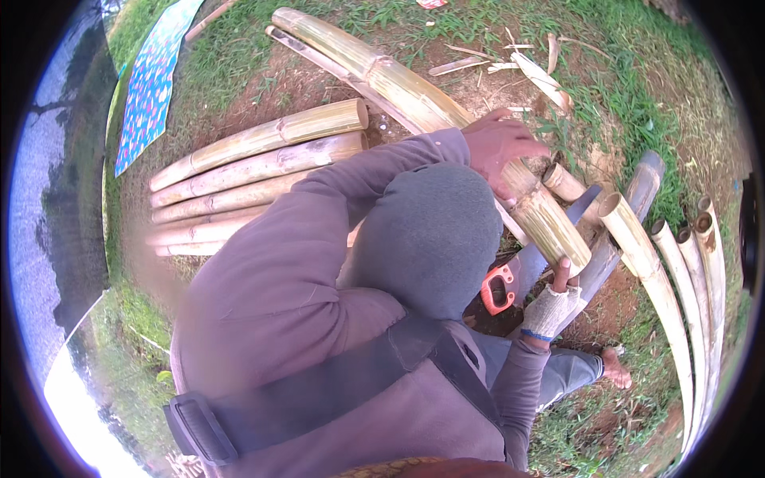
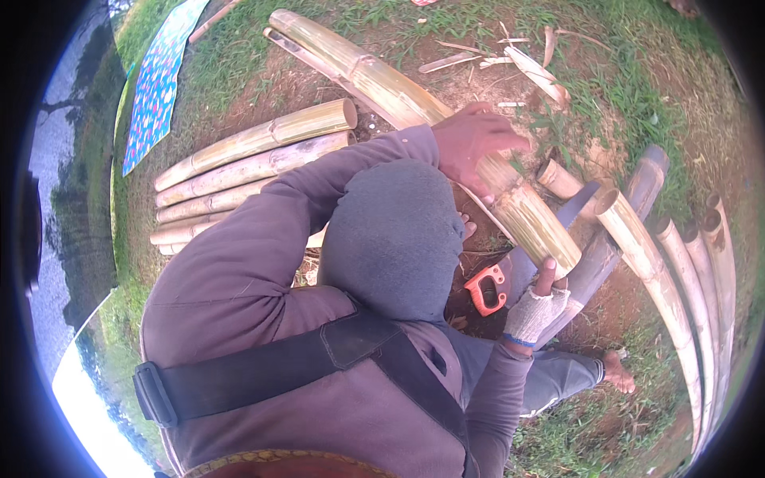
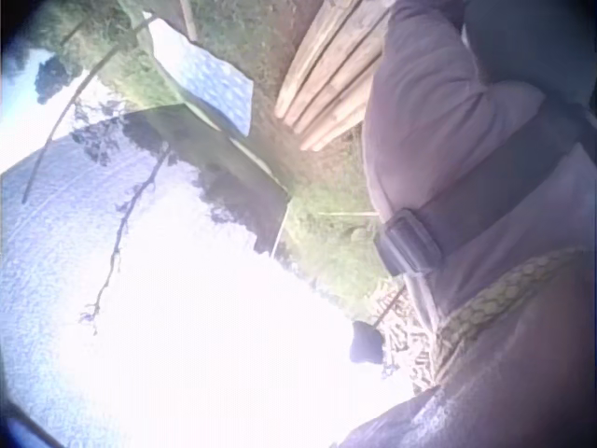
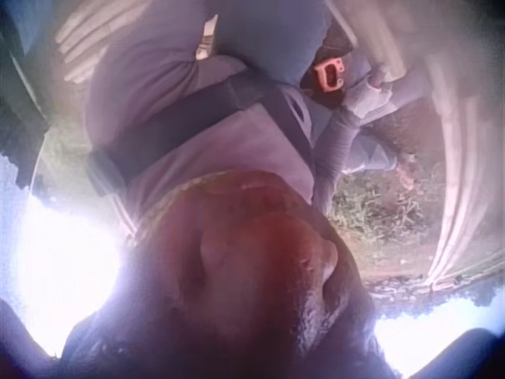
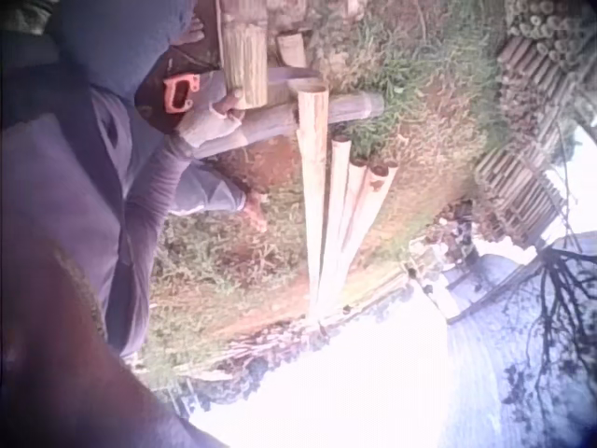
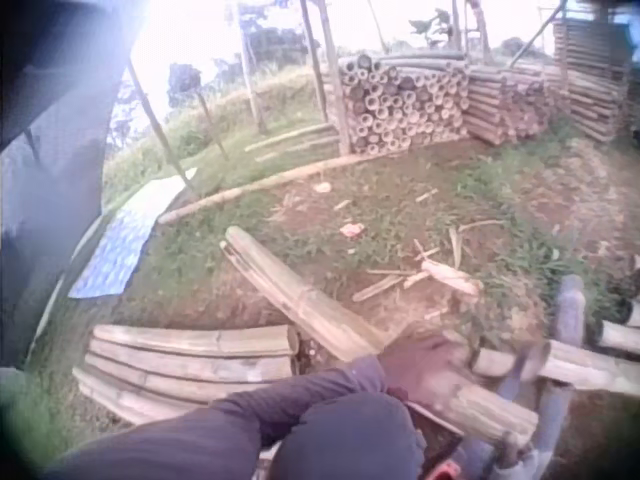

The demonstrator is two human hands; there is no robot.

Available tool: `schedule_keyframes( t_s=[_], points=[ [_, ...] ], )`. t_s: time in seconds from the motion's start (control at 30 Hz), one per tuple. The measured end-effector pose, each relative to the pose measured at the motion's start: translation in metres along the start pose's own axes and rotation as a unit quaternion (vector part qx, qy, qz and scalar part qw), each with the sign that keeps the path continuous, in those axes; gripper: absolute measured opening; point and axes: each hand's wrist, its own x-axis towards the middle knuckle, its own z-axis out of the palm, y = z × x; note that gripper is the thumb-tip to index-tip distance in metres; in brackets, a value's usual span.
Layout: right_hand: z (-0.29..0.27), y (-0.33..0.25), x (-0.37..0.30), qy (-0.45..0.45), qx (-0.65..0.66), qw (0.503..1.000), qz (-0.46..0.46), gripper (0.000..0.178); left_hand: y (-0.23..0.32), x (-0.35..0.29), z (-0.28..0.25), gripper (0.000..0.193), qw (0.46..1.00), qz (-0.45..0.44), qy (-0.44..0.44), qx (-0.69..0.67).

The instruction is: The person uses a hand saw to cut long bamboo poles into shorter sections. They position each pole on a support, saw through it, and then move the cut pieces aside to continue with the next pole.

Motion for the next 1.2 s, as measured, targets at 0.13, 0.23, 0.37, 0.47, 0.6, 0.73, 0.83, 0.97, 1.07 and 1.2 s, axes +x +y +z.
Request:
schedule_keyframes(
  t_s=[0.13, 0.23, 0.37, 0.47, 0.6, 0.73, 0.83, 0.97, 1.07, 1.2],
  points=[
    [-0.007, 0.007, -0.041, -0.009, 0.039, 0.999, 0.005, 0.059, -0.042, -0.087, 0.002, 0.1, 0.812, -0.322, 0.485, 0.034],
    [-0.015, -0.003, -0.064, 0.007, 0.025, 1.0, 0.017, 0.059, -0.09, -0.124, 0.053, 0.086, 0.602, -0.483, 0.602, -0.206],
    [-0.033, 0.005, -0.059, -0.026, -0.115, 0.992, -0.051, 0.075, -0.108, -0.13, 0.06, 0.071, 0.352, -0.358, 0.533, -0.681],
    [-0.045, 0.016, -0.036, -0.024, -0.124, 0.989, -0.079, 0.07, -0.112, -0.123, 0.062, 0.068, 0.327, -0.312, 0.541, -0.709],
    [-0.074, 0.029, 0.016, -0.059, -0.149, 0.982, -0.095, 0.07, -0.082, -0.131, 0.07, 0.068, 0.387, -0.366, 0.595, -0.602],
    [-0.015, -0.008, 0.039, -0.074, -0.09, 0.992, -0.054, 0.063, -0.057, -0.162, 0.023, 0.075, 0.356, -0.39, 0.688, -0.499],
    [0.033, -0.004, 0.06, -0.149, -0.073, 0.982, -0.093, 0.054, -0.065, -0.228, -0.011, 0.083, 0.309, -0.386, 0.766, -0.411],
    [0.043, 0.037, 0.077, -0.168, -0.108, 0.968, -0.15, 0.047, -0.068, -0.344, -0.06, 0.095, 0.213, -0.494, 0.785, -0.307],
    [-0.003, 0.095, 0.097, -0.171, -0.224, 0.943, -0.178, 0.049, -0.083, -0.458, -0.067, 0.094, 0.181, -0.512, 0.798, -0.26],
    [-0.071, 0.115, 0.079, -0.104, -0.283, 0.952, -0.047, 0.05, -0.067, -0.534, -0.085, 0.108, 0.115, -0.833, 0.537, -0.062]
  ],
)
